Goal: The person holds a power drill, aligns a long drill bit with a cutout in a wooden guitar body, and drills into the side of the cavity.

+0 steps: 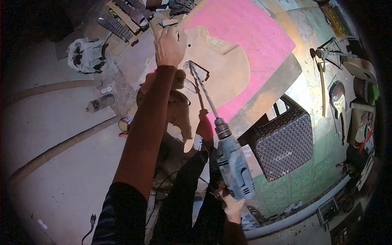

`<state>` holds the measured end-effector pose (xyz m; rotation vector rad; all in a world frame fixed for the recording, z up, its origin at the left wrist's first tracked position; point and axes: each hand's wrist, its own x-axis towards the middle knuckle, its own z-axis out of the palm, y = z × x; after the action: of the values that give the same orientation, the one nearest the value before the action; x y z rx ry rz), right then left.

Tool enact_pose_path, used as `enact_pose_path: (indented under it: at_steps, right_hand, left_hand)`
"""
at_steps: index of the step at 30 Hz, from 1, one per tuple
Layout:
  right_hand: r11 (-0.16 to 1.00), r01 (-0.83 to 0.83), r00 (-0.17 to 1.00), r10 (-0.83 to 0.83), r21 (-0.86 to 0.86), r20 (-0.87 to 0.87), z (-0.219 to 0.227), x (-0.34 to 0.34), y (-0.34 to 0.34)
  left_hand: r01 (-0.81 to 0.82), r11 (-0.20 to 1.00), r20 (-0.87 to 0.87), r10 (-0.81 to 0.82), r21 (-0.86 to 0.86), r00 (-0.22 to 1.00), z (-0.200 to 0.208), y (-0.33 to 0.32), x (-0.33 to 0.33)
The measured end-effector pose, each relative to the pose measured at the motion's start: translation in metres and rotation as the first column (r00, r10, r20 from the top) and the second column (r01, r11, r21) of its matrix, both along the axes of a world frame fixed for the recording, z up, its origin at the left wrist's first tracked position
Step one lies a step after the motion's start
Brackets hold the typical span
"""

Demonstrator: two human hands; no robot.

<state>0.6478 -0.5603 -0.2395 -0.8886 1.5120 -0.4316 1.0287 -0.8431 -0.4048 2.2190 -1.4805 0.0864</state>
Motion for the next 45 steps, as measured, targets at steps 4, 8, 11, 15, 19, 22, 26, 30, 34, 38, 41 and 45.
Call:
enact_pose_path:
  at_steps: [4, 8, 11, 15, 19, 22, 26, 30, 34, 38, 41, 45]
  right_hand:
    - [0.908, 0.328, 0.896, -0.387, 0.261, 0.219, 0.011, 0.007, -0.022]
    - [0.858, 0.333, 0.732, -0.496, 0.39, 0.467, 0.003, 0.007, -0.022]
    - [0.889, 0.298, 0.849, -0.414, 0.348, 0.329, 0.017, 0.022, -0.016]
    - [0.979, 0.16, 0.968, -0.181, 0.128, 0.174, 0.021, 0.023, -0.013]
    - [0.919, 0.299, 0.916, -0.352, 0.255, 0.195, 0.019, 0.012, -0.02]
    - [0.991, -0.096, 0.995, 0.091, -0.097, -0.051, 0.009, -0.001, -0.021]
    - [0.935, -0.272, 0.955, 0.234, -0.226, -0.183, 0.003, -0.01, -0.026]
    - [0.957, -0.248, 0.959, 0.222, -0.151, -0.175, -0.004, -0.022, -0.022]
    - [0.931, -0.327, 0.932, 0.29, -0.161, -0.218, -0.003, -0.021, -0.02]
    - [0.96, -0.278, 0.941, 0.264, -0.041, -0.209, -0.013, -0.035, 0.012]
    - [0.972, 0.115, 0.97, -0.155, 0.206, 0.189, 0.005, -0.029, 0.007]
    - [0.693, 0.336, 0.692, -0.641, 0.638, 0.331, 0.017, -0.04, 0.0]
  left_hand:
    - [-0.021, 1.0, -0.015, 0.021, 0.013, 1.0, 0.003, 0.001, -0.004]
    - [-0.021, 1.0, -0.007, 0.022, 0.011, 1.0, 0.002, 0.001, -0.002]
    - [-0.027, 1.0, 0.021, 0.027, -0.005, 0.999, 0.002, 0.0, -0.006]
    - [-0.027, 1.0, 0.013, 0.027, -0.012, 1.0, 0.001, 0.001, -0.002]
    - [-0.022, 0.999, 0.027, 0.024, -0.04, 0.999, -0.001, 0.001, -0.002]
    - [-0.014, 0.999, 0.026, 0.015, -0.039, 1.0, -0.001, 0.001, -0.003]
    - [0.01, 1.0, 0.029, -0.01, -0.008, 1.0, -0.003, 0.0, -0.002]
    - [0.02, 0.996, 0.053, -0.015, -0.084, 0.998, -0.005, 0.001, -0.001]
    - [0.002, 0.999, 0.039, 0.0, -0.053, 0.999, -0.001, 0.002, -0.008]
    - [0.0, 0.998, 0.063, 0.004, -0.062, 0.998, 0.0, 0.002, -0.004]
    - [0.004, 0.998, 0.071, 0.0, -0.061, 0.998, -0.002, 0.002, -0.003]
    - [0.028, 0.997, 0.049, -0.025, -0.066, 0.998, -0.001, 0.005, -0.006]
